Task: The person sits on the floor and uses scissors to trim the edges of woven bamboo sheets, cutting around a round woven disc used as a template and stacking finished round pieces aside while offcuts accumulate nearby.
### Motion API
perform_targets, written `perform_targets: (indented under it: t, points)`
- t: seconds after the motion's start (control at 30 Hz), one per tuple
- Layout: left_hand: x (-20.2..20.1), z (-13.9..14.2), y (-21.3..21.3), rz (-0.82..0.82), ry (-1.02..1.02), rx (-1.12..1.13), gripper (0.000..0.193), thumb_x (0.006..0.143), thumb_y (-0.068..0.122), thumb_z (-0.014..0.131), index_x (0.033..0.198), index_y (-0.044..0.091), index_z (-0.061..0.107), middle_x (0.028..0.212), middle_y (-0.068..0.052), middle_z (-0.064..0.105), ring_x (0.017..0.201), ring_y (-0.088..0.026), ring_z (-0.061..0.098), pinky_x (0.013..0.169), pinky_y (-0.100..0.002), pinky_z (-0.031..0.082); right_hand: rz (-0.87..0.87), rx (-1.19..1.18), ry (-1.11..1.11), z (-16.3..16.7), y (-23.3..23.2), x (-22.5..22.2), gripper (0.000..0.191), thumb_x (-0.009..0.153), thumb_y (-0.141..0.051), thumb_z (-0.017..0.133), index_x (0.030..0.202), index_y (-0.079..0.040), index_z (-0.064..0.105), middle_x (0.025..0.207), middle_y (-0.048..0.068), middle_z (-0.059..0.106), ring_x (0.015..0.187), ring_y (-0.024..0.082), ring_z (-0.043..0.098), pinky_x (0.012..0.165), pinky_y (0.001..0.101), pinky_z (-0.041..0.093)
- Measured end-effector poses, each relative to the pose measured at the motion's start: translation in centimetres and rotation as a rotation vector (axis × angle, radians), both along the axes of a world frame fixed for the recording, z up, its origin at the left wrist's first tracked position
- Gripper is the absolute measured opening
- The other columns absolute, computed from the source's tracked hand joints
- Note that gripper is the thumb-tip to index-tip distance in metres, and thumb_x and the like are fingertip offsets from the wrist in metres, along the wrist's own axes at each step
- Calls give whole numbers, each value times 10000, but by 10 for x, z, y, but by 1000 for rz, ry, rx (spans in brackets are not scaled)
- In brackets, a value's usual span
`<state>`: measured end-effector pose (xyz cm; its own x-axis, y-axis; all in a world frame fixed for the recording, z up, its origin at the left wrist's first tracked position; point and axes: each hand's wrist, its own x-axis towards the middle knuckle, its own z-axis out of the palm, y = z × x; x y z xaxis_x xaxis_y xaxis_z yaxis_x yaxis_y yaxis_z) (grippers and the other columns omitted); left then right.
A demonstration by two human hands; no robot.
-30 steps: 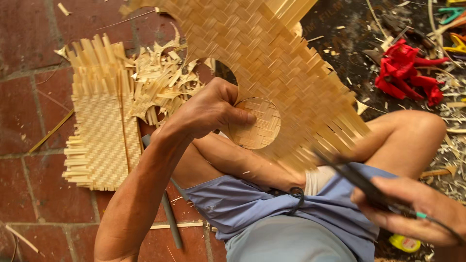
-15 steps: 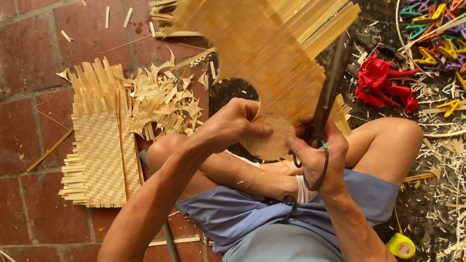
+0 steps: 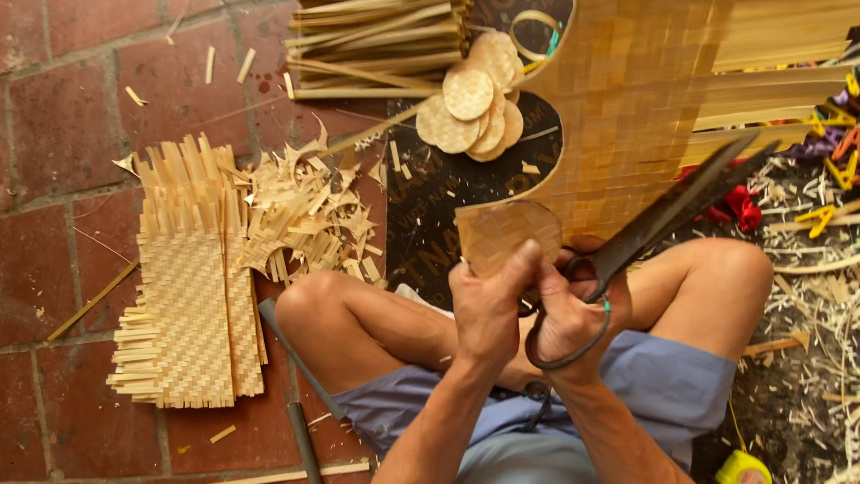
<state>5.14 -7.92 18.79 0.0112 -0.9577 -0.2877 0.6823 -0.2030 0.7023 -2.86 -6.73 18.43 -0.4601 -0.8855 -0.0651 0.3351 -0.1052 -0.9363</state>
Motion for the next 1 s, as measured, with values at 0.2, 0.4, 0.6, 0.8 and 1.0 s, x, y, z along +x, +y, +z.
perform_targets:
  t: [0.2, 0.4, 0.6, 0.8, 1.0]
  points:
    - [-1, -5, -10, 194, 33, -4, 237, 956, 56, 765, 1156, -57, 704, 1047, -104, 745, 907, -166, 698, 831, -315, 573, 124, 64, 119, -4, 12, -7, 401, 955, 0, 647, 1334, 13, 515, 1054, 72, 667, 910, 121, 633, 830, 271, 535]
    - [43, -11, -38, 365, 12, -71, 273, 903, 29, 786, 1150, -47, 699, 1058, -91, 751, 924, -171, 710, 875, -342, 595, 833, 267, 82, -9, 38, -53, 530, 933, -124, 578, 1444, 2, 519, 1057, 73, 637, 818, 130, 591, 712, 283, 510]
    - [59, -11, -25, 329, -22, -113, 266, 923, -1, 785, 1170, -49, 697, 1068, -107, 749, 936, -184, 713, 890, -338, 589, 1069, 396, 140, -29, 47, -71, 568, 905, -168, 575, 1451, -15, 536, 1021, 77, 686, 776, 151, 615, 695, 303, 539]
    - [66, -14, -18, 341, -69, -60, 276, 896, 1, 778, 1158, -40, 702, 1061, -95, 754, 933, -165, 715, 892, -313, 586, 1095, 457, 47, -20, 47, -66, 566, 891, -154, 562, 1437, -6, 531, 1014, 79, 675, 768, 157, 614, 700, 310, 547]
    - [50, -22, -3, 252, -104, -18, 231, 915, -6, 774, 1128, -66, 709, 1034, -95, 751, 897, -163, 706, 852, -304, 576, 1051, 441, 3, -17, 35, -57, 556, 887, -162, 532, 1418, 1, 531, 989, 78, 654, 726, 159, 589, 641, 311, 521]
